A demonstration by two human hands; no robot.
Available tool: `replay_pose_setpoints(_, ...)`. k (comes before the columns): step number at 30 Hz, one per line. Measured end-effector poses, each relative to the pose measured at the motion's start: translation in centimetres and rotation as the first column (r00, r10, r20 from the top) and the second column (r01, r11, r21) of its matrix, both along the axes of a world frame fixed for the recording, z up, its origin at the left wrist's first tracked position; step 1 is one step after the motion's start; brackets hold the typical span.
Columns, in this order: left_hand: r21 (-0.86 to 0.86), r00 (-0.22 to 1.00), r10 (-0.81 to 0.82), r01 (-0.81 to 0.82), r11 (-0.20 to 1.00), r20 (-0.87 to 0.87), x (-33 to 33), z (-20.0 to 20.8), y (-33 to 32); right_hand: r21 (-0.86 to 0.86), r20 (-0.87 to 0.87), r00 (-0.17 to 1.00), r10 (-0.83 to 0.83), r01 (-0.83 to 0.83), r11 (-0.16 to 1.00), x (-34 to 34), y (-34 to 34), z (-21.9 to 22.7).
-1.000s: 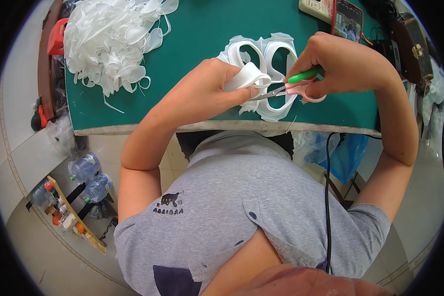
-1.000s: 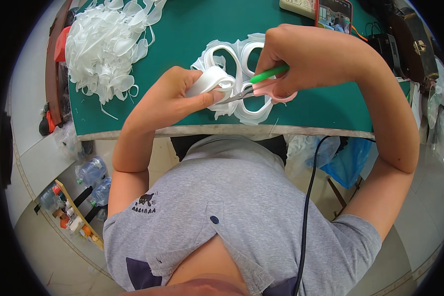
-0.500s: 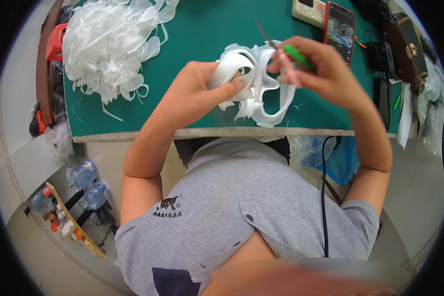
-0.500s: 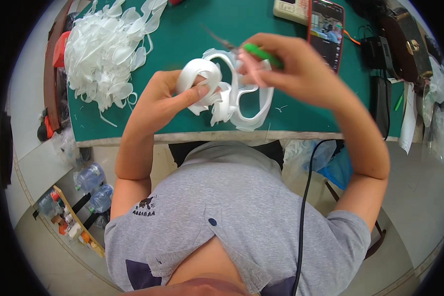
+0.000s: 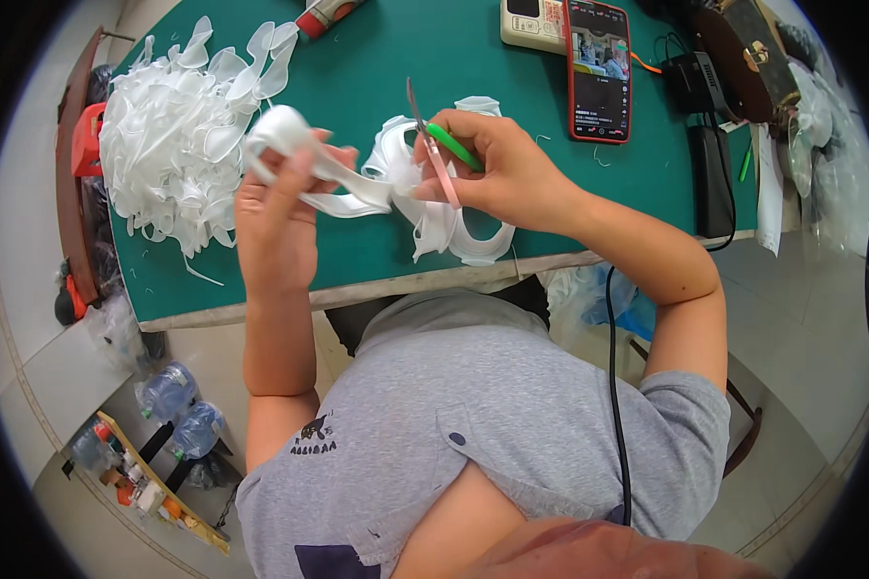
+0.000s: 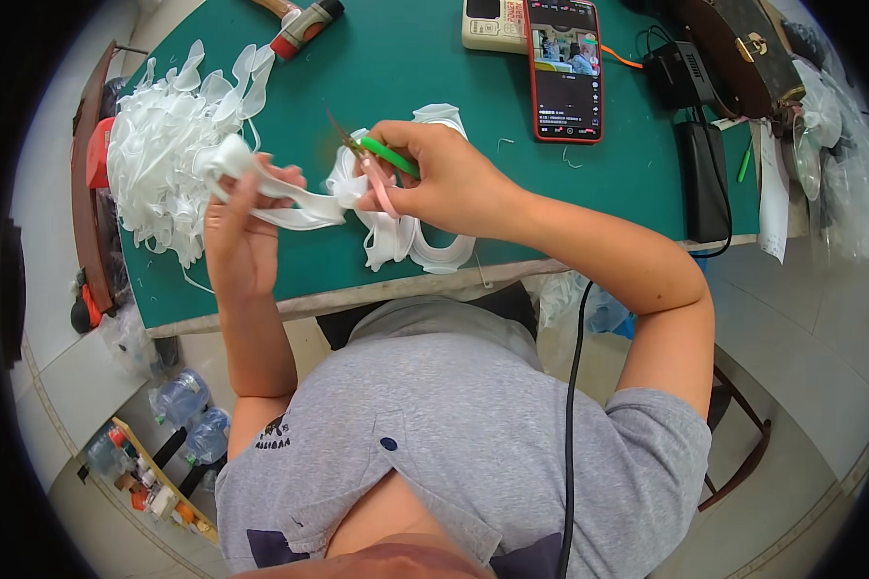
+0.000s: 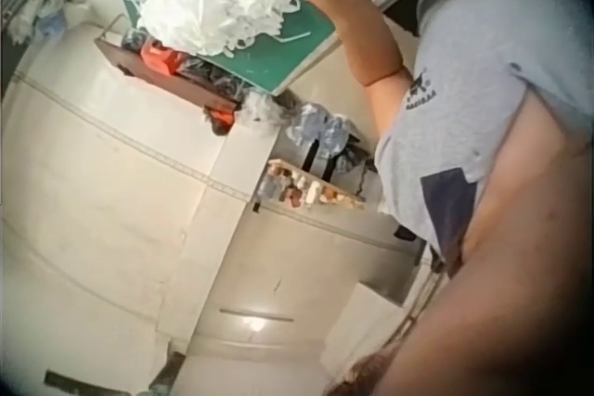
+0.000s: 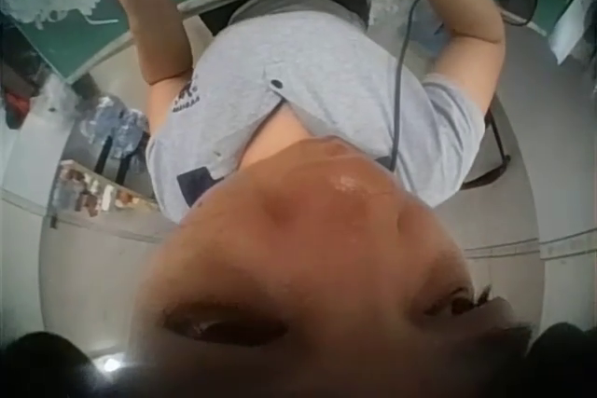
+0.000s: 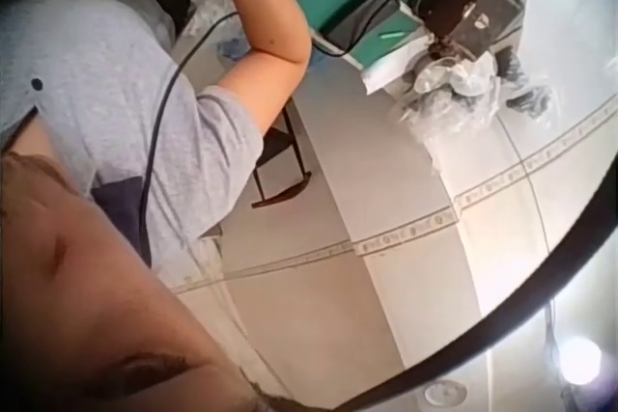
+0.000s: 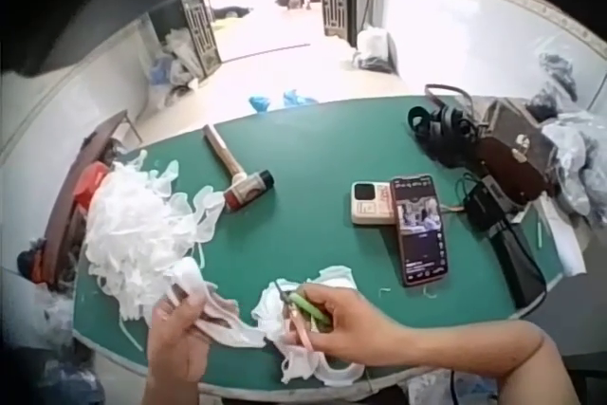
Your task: Assembling white plastic toy components and trimming excess material using scissors and a pick tool.
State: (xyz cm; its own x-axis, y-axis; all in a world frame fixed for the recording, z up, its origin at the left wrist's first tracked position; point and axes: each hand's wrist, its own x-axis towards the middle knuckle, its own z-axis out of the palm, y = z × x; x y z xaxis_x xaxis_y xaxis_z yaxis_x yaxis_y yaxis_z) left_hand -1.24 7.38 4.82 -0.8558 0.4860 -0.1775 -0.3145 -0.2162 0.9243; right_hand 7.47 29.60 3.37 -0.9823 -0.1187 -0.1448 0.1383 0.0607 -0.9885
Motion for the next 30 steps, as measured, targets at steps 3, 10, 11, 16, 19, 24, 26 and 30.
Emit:
replay_pose_setpoints(3,0.241,0.988,0.114,-0.138,0.961,0.109,-1.9,-0.6,-2.3,0.017,0.016,0.999,-0.032,0.031,0.999,0.5,0.7,0.2)
replay_pose_setpoints(10,0.350,0.941,0.075,-0.196,0.916,0.331,-3.0,-0.4,-3.3,0.327,-0.188,0.946,-0.264,0.314,0.892,1.4,4.0,1.3)
replay_pose_setpoints(11,0.270,0.963,0.072,-0.144,0.952,0.260,-3.3,-0.5,-3.6,0.305,-0.181,0.935,-0.305,0.348,0.886,1.8,4.6,0.9)
replay_pose_setpoints(16,-0.059,0.984,-0.123,0.132,0.990,0.131,-4.0,0.6,-5.8,0.474,-0.076,0.969,-0.236,0.244,0.846,3.4,5.6,3.2)
replay_pose_setpoints(19,-0.485,0.984,-0.173,0.168,0.858,0.035,-3.5,0.5,-5.8,0.604,0.025,0.988,-0.151,0.105,0.790,5.3,6.6,2.8)
replay_pose_setpoints(24,-0.717,0.643,-0.345,-0.503,0.482,-0.684,-2.6,-1.1,-3.1,0.709,0.142,0.945,-0.293,0.110,0.697,7.3,6.1,1.4)
replay_pose_setpoints(26,-0.701,0.638,-0.367,-0.406,0.587,-0.677,-2.1,-1.0,-0.9,0.790,0.138,0.970,-0.198,0.013,0.613,7.0,5.9,2.0)
replay_pose_setpoints(30,-0.729,0.440,-0.594,-0.526,0.437,-0.673,0.6,-3.0,3.5,0.430,-0.178,0.932,-0.317,0.363,0.826,5.5,5.9,1.4)
